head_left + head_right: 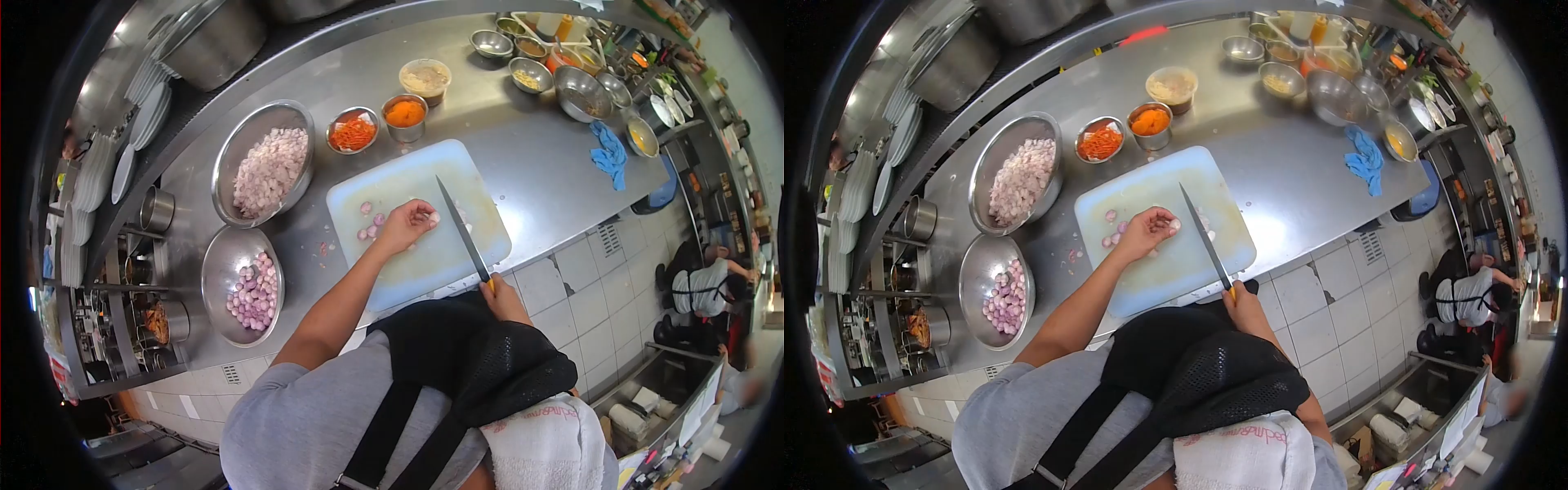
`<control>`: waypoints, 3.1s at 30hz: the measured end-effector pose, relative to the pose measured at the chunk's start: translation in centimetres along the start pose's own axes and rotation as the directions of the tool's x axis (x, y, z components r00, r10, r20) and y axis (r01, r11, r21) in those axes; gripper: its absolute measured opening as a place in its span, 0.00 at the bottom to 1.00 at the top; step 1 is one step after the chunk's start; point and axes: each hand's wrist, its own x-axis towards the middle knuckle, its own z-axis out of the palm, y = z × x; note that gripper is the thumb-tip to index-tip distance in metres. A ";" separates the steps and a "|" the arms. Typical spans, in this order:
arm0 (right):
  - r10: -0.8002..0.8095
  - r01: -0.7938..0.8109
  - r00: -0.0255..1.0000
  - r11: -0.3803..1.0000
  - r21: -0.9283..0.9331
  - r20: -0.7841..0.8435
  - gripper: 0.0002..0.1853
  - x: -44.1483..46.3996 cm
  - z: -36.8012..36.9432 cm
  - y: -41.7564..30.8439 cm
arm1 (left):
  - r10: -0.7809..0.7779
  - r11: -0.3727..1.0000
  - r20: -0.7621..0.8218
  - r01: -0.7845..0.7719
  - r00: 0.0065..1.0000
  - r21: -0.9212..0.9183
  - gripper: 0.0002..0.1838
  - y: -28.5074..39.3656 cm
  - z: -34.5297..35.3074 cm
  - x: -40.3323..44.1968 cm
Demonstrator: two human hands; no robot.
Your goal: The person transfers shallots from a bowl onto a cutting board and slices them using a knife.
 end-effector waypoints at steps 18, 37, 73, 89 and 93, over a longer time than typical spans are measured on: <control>0.092 -0.087 0.996 0.974 -0.207 0.015 0.16 -4.5 -1.2 -2.9 | 0.260 0.776 0.184 -0.318 0.948 0.545 0.04 1.7 2.5 0.3; -0.006 0.000 1.000 0.981 -0.194 -0.029 0.16 -3.4 0.1 -2.5 | 0.338 0.760 0.178 -0.379 0.924 0.528 0.04 1.2 2.3 -0.5; -0.026 0.019 0.998 0.993 -0.118 -0.056 0.17 -1.7 1.2 0.9 | 0.451 0.676 0.167 -0.458 0.877 0.577 0.12 1.6 2.7 -0.2; -0.021 0.014 0.999 0.966 -0.259 -0.024 0.14 -2.1 -0.8 -3.7 | 0.383 0.702 0.218 -0.436 0.898 0.562 0.06 0.6 2.4 0.5; -0.026 0.019 0.999 0.966 -0.258 -0.023 0.14 -1.6 0.1 -2.9 | 0.380 0.716 0.205 -0.427 0.902 0.552 0.06 0.9 2.5 0.2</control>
